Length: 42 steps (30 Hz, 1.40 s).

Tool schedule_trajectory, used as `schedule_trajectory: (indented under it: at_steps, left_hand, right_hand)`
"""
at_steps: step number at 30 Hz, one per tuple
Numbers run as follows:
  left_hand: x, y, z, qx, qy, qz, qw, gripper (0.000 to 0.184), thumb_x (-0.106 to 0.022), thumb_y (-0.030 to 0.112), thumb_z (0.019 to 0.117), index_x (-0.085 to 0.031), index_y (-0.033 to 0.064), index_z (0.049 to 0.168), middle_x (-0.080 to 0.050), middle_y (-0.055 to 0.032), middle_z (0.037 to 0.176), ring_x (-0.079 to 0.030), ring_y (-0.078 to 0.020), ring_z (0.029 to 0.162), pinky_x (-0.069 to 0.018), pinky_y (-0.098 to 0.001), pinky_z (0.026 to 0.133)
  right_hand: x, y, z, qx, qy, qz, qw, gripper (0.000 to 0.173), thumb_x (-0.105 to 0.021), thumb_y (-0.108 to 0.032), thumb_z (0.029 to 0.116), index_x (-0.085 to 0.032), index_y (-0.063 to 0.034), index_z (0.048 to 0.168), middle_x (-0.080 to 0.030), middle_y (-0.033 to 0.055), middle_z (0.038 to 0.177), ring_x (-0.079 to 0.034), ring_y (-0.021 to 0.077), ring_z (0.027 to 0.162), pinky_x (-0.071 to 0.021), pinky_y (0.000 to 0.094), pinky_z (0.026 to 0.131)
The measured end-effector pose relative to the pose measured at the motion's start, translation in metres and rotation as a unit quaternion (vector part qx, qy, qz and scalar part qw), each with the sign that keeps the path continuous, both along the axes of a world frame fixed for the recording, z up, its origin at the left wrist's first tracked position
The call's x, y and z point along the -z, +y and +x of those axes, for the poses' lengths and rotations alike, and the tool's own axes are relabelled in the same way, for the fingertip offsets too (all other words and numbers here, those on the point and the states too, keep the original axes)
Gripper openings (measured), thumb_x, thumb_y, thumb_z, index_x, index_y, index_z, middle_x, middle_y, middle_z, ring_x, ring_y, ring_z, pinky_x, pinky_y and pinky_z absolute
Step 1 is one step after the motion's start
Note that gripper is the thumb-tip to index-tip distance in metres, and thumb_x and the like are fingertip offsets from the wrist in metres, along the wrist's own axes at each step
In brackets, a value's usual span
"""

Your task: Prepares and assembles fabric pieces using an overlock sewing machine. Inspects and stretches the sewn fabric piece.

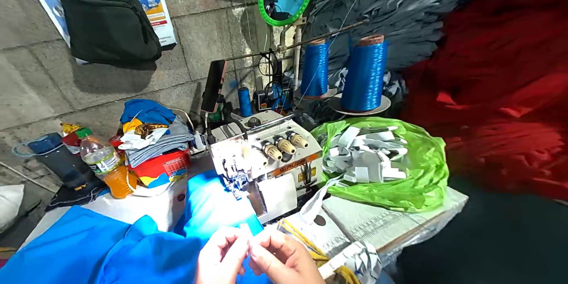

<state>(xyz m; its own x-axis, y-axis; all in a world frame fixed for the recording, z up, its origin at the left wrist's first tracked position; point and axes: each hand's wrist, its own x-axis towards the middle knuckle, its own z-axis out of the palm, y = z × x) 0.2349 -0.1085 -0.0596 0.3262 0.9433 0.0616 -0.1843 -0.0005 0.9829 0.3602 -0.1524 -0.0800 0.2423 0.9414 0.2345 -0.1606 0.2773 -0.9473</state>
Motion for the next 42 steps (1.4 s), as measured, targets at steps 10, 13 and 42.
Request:
schedule_trajectory:
  at_steps: [10, 13, 42]
  left_hand:
    - [-0.01, 0.01, 0.006, 0.039, 0.061, -0.103, 0.992, 0.018, -0.053, -0.001, 0.1016, -0.057, 0.0084, 0.086, -0.063, 0.0028, 0.068, -0.057, -0.0007, 0.055, -0.0459, -0.014, 0.052]
    - [-0.005, 0.011, 0.002, 0.08, 0.058, -0.086, 0.991, 0.016, -0.055, -0.001, 0.0996, -0.057, 0.0094, 0.087, -0.067, 0.0025, 0.075, -0.062, -0.0008, 0.062, -0.0495, -0.0149, 0.056]
    - [0.005, 0.051, -0.036, 0.409, 0.026, 0.161, 0.898, 0.007, -0.061, 0.007, 0.1004, -0.066, 0.0101, 0.104, -0.073, 0.0021, 0.102, -0.068, -0.0013, 0.091, -0.0559, -0.0189, 0.079]
  right_hand:
    - [0.02, 0.012, 0.024, 0.155, -0.444, 0.131, 0.873, 0.006, -0.066, 0.001, 0.0839, -0.072, 0.0002, 0.086, -0.072, 0.0139, 0.079, -0.072, 0.0277, 0.074, -0.0581, 0.0426, 0.069]
    - [0.025, 0.015, 0.029, 0.205, -0.486, 0.185, 0.829, 0.006, -0.065, -0.001, 0.0851, -0.07, -0.0031, 0.084, -0.071, 0.0117, 0.078, -0.071, 0.0247, 0.075, -0.0576, 0.0364, 0.069]
    - [0.009, 0.009, 0.059, -0.153, -0.239, 0.096, 0.954, 0.005, -0.057, -0.002, 0.0922, -0.061, -0.0025, 0.091, -0.063, 0.0009, 0.079, -0.059, -0.0013, 0.066, -0.0499, 0.0151, 0.06]
